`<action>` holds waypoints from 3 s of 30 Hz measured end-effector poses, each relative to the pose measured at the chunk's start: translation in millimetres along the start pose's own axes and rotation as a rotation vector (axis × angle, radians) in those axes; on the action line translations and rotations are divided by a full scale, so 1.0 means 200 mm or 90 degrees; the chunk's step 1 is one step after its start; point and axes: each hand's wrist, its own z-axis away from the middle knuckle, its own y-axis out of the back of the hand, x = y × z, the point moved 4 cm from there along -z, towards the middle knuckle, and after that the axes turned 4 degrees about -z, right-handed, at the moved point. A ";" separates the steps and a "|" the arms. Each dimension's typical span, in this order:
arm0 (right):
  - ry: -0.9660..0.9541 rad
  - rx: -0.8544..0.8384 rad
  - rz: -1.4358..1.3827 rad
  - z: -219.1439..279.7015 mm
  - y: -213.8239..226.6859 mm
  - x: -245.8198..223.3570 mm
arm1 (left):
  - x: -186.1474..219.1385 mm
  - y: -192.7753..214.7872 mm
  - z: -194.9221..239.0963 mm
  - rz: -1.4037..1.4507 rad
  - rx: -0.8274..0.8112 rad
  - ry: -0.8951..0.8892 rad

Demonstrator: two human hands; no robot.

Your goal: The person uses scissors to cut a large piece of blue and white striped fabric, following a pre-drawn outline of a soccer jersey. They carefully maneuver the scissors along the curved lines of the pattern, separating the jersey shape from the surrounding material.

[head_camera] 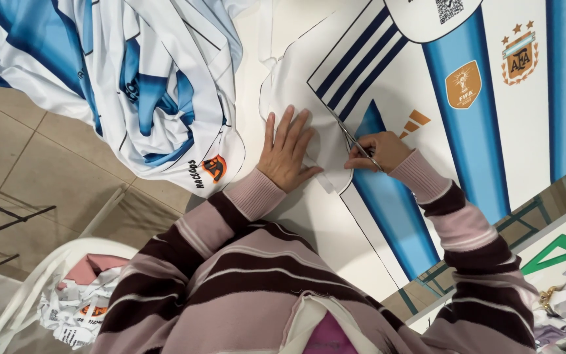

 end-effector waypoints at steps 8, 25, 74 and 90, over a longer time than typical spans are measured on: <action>-0.067 -0.004 -0.065 0.00 -0.02 0.03 | -0.01 0.00 0.01 0.000 -0.003 0.002; -0.065 -0.011 -0.023 -0.04 0.00 -0.07 | -0.02 -0.01 0.02 0.008 -0.018 0.001; -0.053 0.000 -0.001 -0.15 0.05 -0.23 | -0.02 0.01 0.02 0.022 -0.024 0.001; 0.060 0.019 0.023 -0.25 0.07 -0.32 | -0.02 0.03 0.02 0.034 -0.011 -0.009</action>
